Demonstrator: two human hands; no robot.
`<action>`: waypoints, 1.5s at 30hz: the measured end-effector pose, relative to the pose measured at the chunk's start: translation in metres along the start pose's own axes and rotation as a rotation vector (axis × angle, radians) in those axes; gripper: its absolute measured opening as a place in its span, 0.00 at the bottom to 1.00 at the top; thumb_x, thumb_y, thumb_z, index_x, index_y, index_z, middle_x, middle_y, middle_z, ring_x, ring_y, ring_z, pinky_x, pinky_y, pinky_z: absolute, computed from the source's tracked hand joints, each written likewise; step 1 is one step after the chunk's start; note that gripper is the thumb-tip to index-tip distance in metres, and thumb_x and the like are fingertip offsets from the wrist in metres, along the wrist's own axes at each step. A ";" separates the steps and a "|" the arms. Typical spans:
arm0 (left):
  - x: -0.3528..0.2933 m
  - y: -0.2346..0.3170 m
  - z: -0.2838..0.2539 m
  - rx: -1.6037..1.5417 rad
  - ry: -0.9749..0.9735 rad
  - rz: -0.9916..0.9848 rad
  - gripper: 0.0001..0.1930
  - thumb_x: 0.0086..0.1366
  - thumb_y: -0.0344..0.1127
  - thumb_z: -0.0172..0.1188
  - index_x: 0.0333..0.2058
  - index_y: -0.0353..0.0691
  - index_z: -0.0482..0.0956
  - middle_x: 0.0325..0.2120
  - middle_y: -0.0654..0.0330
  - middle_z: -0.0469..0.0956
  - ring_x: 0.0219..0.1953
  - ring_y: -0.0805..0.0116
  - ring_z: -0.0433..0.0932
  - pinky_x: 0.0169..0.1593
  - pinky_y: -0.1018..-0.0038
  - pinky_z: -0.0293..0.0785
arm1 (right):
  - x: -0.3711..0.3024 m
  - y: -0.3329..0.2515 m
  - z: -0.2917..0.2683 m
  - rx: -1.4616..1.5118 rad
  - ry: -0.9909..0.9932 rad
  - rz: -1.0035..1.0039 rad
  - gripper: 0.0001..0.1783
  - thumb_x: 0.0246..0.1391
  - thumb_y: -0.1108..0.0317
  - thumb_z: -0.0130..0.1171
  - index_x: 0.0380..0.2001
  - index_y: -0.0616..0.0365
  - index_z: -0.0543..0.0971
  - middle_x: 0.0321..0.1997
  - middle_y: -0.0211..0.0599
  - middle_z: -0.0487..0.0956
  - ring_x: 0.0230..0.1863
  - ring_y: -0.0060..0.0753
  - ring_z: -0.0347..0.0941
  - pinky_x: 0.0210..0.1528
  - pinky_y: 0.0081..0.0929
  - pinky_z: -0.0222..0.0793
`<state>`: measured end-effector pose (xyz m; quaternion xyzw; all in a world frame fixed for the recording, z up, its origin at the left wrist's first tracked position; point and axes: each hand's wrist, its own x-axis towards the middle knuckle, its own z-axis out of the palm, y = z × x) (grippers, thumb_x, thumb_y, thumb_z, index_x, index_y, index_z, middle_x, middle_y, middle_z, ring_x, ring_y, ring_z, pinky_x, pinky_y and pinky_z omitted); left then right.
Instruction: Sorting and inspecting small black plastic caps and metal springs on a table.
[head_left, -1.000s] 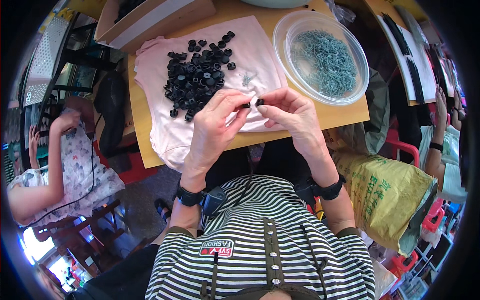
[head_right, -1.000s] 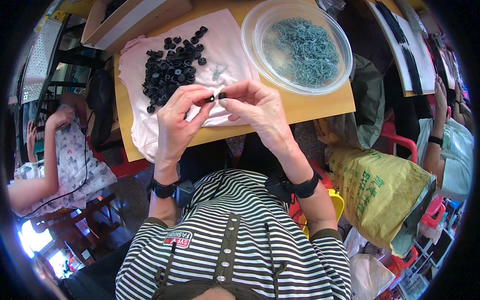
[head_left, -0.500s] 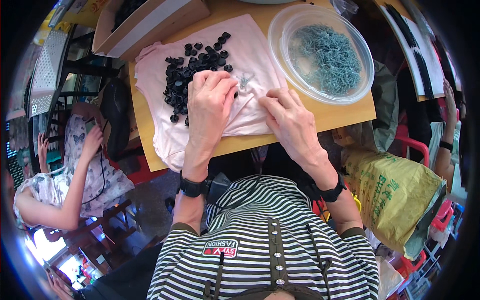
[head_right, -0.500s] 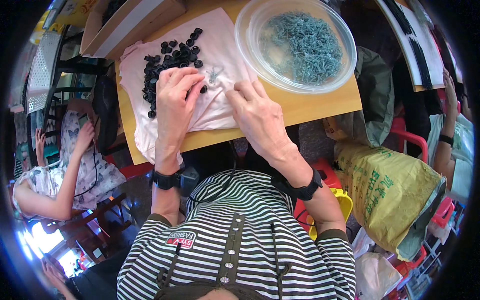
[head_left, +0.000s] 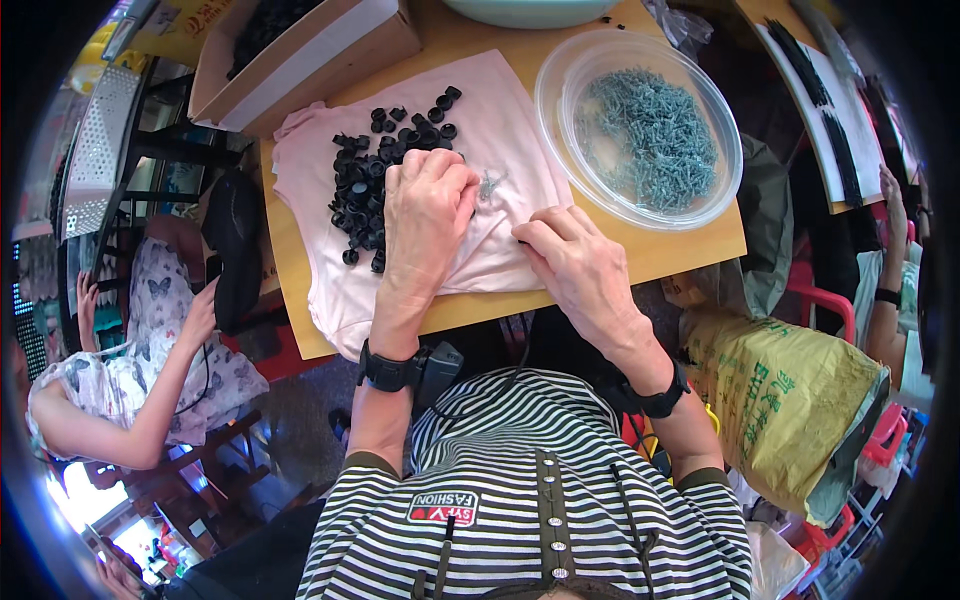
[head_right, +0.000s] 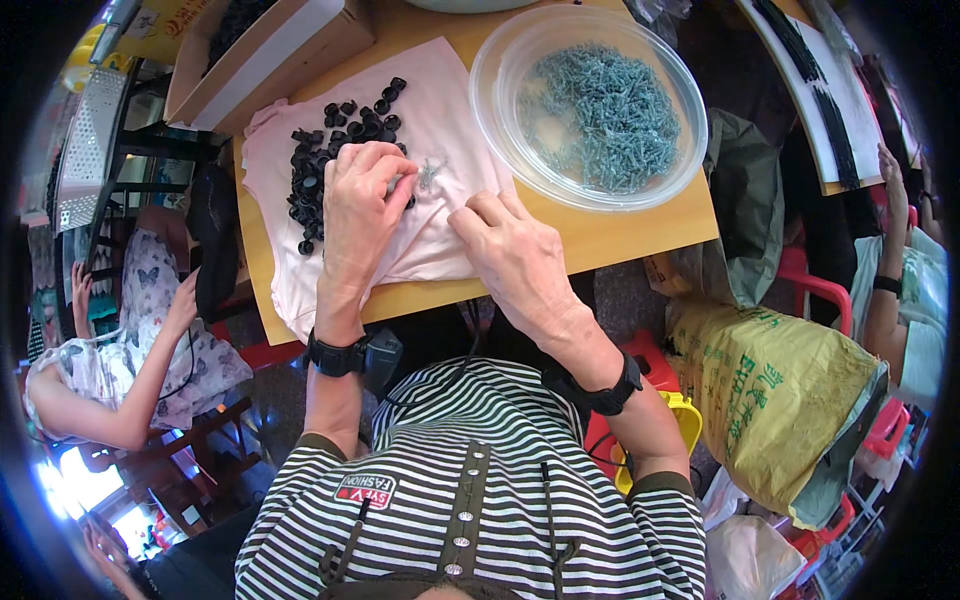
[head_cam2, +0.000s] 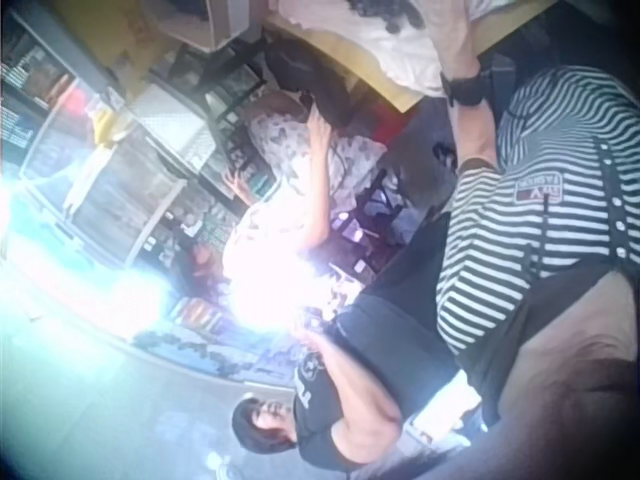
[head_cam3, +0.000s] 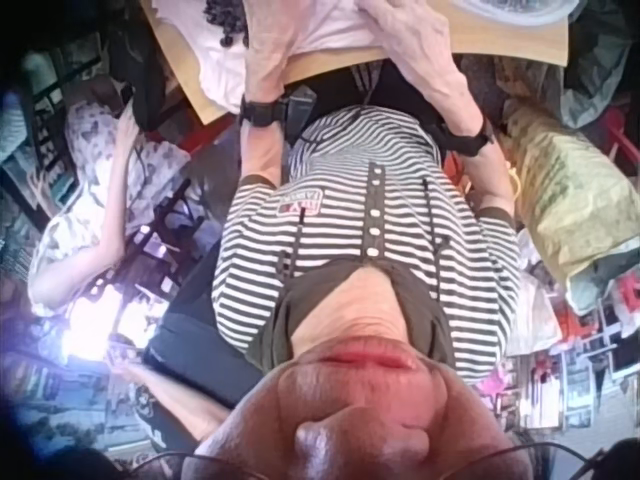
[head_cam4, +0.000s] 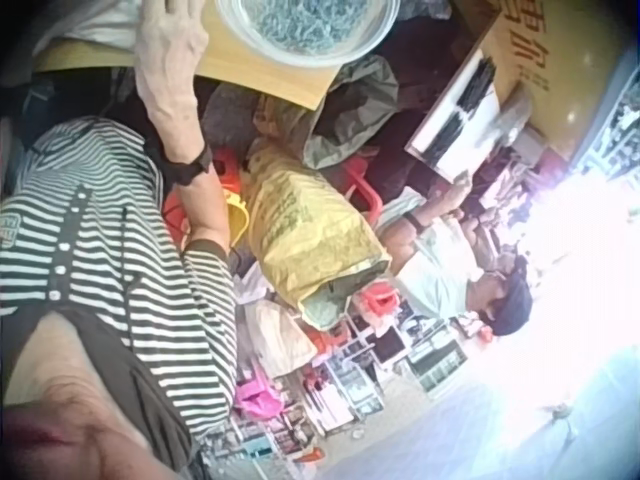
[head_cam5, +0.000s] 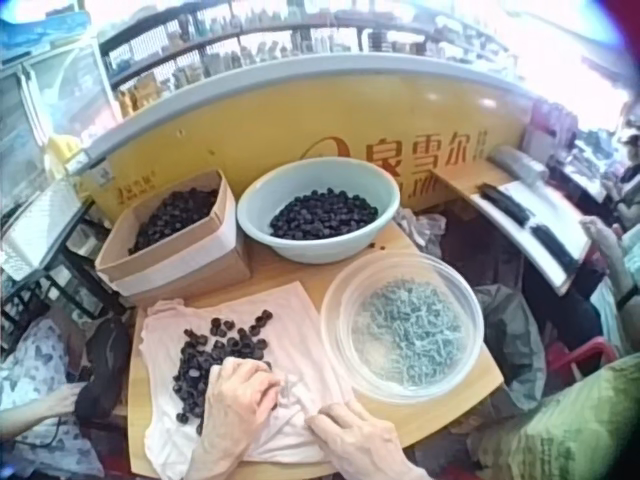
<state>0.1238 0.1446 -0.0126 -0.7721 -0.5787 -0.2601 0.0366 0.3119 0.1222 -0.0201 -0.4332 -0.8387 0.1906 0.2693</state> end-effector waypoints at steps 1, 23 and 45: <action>0.000 0.000 -0.001 -0.001 0.002 -0.001 0.04 0.50 0.31 0.64 0.25 0.42 0.78 0.30 0.66 0.75 0.37 0.65 0.70 0.43 0.69 0.64 | 0.000 0.000 0.000 -0.004 0.007 -0.025 0.10 0.45 0.74 0.57 0.34 0.55 0.75 0.35 0.32 0.74 0.40 0.35 0.72 0.38 0.29 0.71; -0.015 0.040 -0.043 -1.268 0.080 -0.519 0.07 0.60 0.23 0.59 0.38 0.31 0.79 0.33 0.65 0.76 0.34 0.81 0.73 0.42 0.84 0.68 | 0.003 -0.002 -0.022 1.492 -0.046 0.536 0.15 0.54 0.71 0.61 0.44 0.67 0.77 0.37 0.36 0.80 0.34 0.21 0.75 0.37 0.17 0.72; -0.046 0.046 -0.045 -1.221 0.200 -0.452 0.08 0.53 0.20 0.65 0.33 0.33 0.81 0.33 0.58 0.79 0.36 0.73 0.77 0.40 0.79 0.75 | -0.002 -0.017 -0.016 1.811 -0.206 0.603 0.12 0.56 0.70 0.59 0.43 0.63 0.78 0.37 0.36 0.79 0.35 0.20 0.74 0.35 0.17 0.73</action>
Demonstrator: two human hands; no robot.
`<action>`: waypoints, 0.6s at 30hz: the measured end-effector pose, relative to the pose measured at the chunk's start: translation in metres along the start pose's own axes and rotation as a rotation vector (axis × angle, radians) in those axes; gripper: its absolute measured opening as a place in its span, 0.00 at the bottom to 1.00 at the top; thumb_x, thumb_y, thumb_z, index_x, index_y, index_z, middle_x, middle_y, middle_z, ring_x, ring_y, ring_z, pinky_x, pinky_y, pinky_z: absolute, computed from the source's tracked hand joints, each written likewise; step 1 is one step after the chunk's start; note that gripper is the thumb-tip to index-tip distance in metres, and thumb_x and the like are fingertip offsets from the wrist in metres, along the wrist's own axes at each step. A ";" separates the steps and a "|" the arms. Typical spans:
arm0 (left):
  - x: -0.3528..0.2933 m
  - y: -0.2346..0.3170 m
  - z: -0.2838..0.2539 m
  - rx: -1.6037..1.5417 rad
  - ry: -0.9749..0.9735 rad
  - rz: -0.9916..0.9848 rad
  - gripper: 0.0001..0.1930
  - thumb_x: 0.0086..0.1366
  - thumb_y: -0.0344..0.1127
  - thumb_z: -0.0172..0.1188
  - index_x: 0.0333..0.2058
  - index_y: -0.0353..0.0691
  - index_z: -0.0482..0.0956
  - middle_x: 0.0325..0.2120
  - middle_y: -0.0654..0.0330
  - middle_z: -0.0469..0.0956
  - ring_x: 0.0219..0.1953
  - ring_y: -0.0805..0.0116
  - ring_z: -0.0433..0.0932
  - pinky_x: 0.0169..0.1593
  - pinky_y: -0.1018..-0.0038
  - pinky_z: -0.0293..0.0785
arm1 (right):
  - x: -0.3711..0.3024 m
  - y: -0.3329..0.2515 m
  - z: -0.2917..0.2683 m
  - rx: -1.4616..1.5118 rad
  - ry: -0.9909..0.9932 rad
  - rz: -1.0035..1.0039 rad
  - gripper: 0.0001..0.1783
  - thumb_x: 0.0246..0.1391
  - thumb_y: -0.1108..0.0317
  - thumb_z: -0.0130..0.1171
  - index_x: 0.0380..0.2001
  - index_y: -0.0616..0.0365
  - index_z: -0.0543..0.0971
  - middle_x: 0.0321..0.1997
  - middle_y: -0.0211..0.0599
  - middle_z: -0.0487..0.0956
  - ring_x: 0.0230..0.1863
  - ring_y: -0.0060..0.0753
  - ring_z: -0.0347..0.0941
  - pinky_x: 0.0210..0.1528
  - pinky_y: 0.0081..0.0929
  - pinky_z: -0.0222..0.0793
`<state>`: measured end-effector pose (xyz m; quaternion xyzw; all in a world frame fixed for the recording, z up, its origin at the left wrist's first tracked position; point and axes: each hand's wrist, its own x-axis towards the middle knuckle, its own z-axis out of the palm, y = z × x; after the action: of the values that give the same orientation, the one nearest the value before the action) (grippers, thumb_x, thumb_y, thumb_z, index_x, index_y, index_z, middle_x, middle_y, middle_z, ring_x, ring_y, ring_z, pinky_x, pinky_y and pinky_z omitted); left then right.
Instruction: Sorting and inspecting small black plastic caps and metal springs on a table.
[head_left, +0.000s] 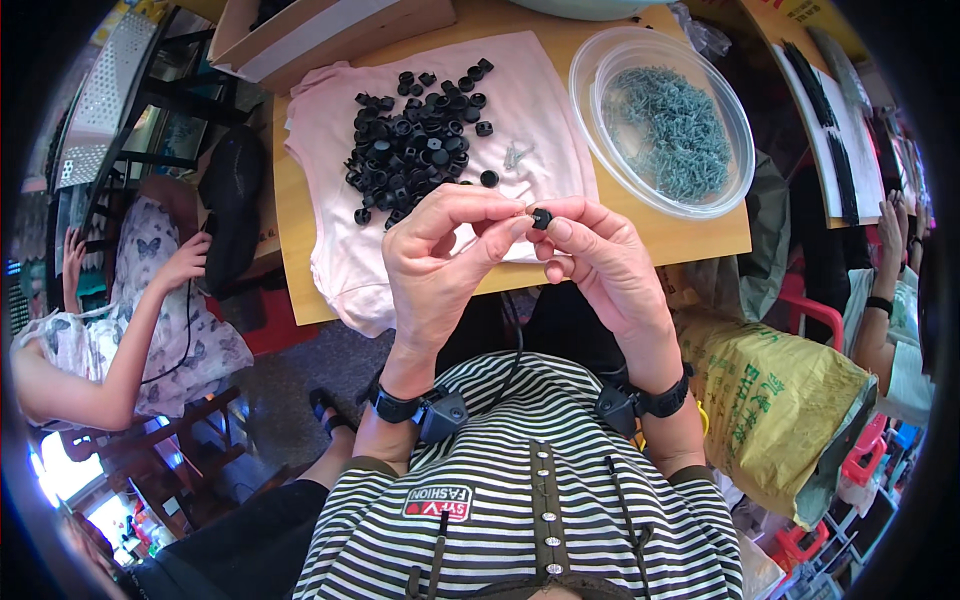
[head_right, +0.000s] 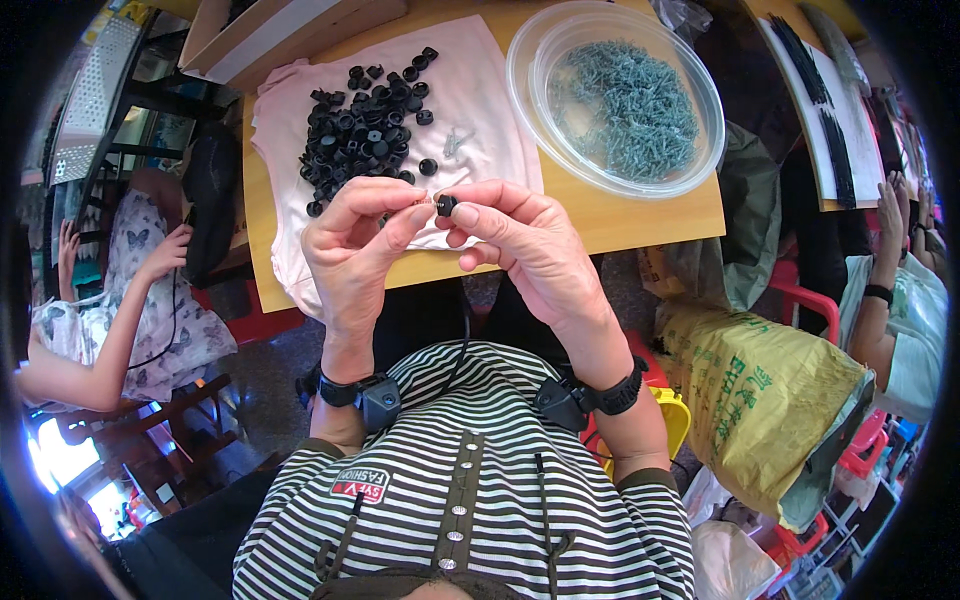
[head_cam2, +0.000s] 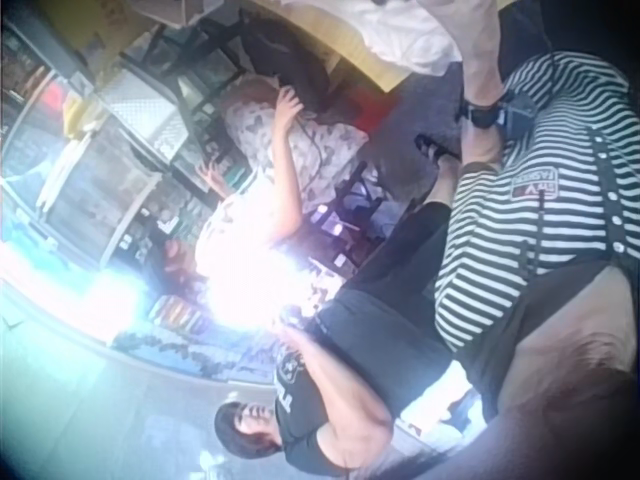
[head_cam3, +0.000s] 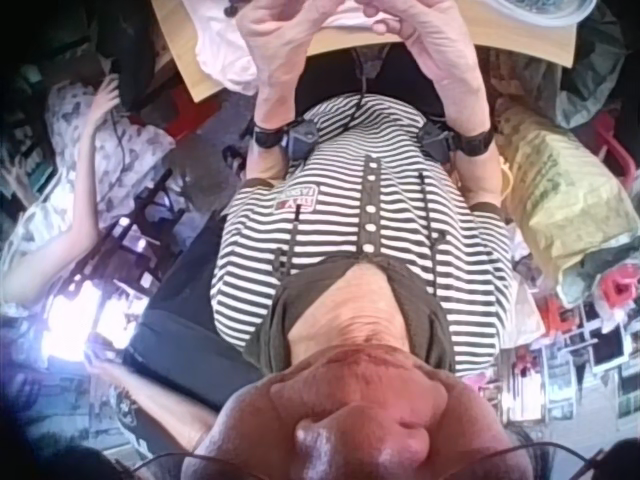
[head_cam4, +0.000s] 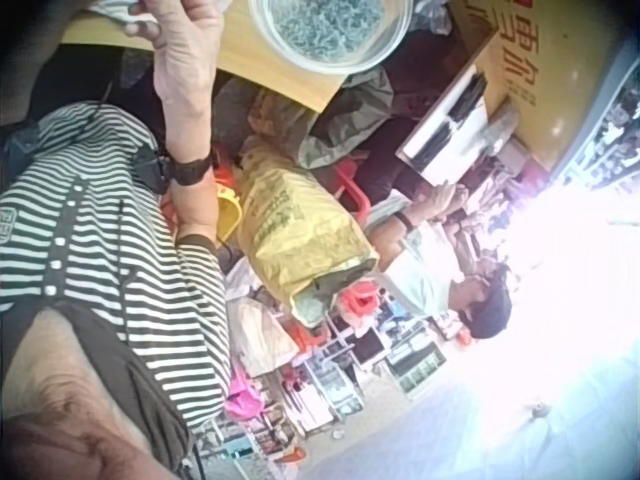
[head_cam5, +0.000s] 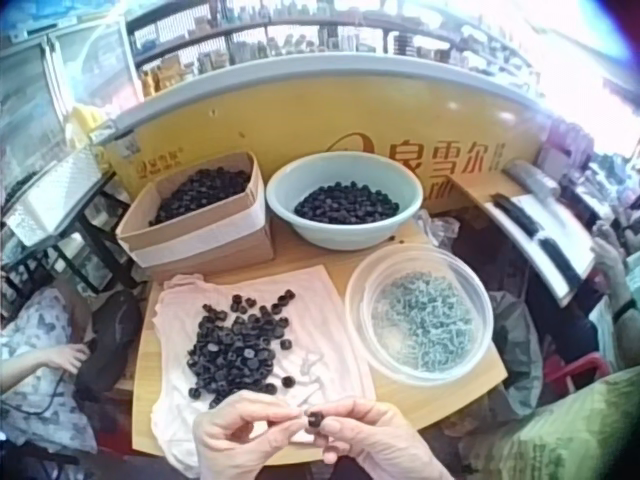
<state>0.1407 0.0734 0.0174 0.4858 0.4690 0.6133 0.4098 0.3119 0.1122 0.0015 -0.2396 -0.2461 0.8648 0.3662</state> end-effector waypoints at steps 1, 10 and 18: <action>0.000 0.001 0.000 0.002 -0.002 -0.001 0.08 0.53 0.20 0.65 0.33 0.33 0.81 0.33 0.58 0.79 0.36 0.73 0.77 0.40 0.79 0.75 | 0.000 0.000 0.000 -0.018 -0.002 -0.002 0.12 0.56 0.69 0.59 0.42 0.63 0.78 0.37 0.36 0.79 0.35 0.19 0.74 0.35 0.17 0.73; -0.003 -0.006 -0.004 0.134 -0.174 0.080 0.09 0.52 0.17 0.65 0.32 0.34 0.82 0.38 0.56 0.76 0.38 0.73 0.76 0.40 0.81 0.74 | -0.004 0.006 -0.007 -0.030 0.016 -0.010 0.11 0.56 0.69 0.60 0.41 0.64 0.78 0.38 0.34 0.79 0.35 0.19 0.74 0.35 0.17 0.73; 0.016 0.001 -0.017 0.763 -0.077 0.064 0.20 0.47 0.30 0.70 0.43 0.40 0.80 0.40 0.62 0.76 0.40 0.70 0.73 0.41 0.76 0.68 | -0.004 0.007 -0.015 -0.180 0.173 -0.098 0.12 0.53 0.71 0.62 0.41 0.63 0.78 0.35 0.33 0.79 0.36 0.19 0.75 0.37 0.18 0.74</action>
<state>0.1212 0.0852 0.0205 0.6403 0.6324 0.3886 0.1977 0.3198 0.1086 -0.0134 -0.3326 -0.3016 0.7965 0.4050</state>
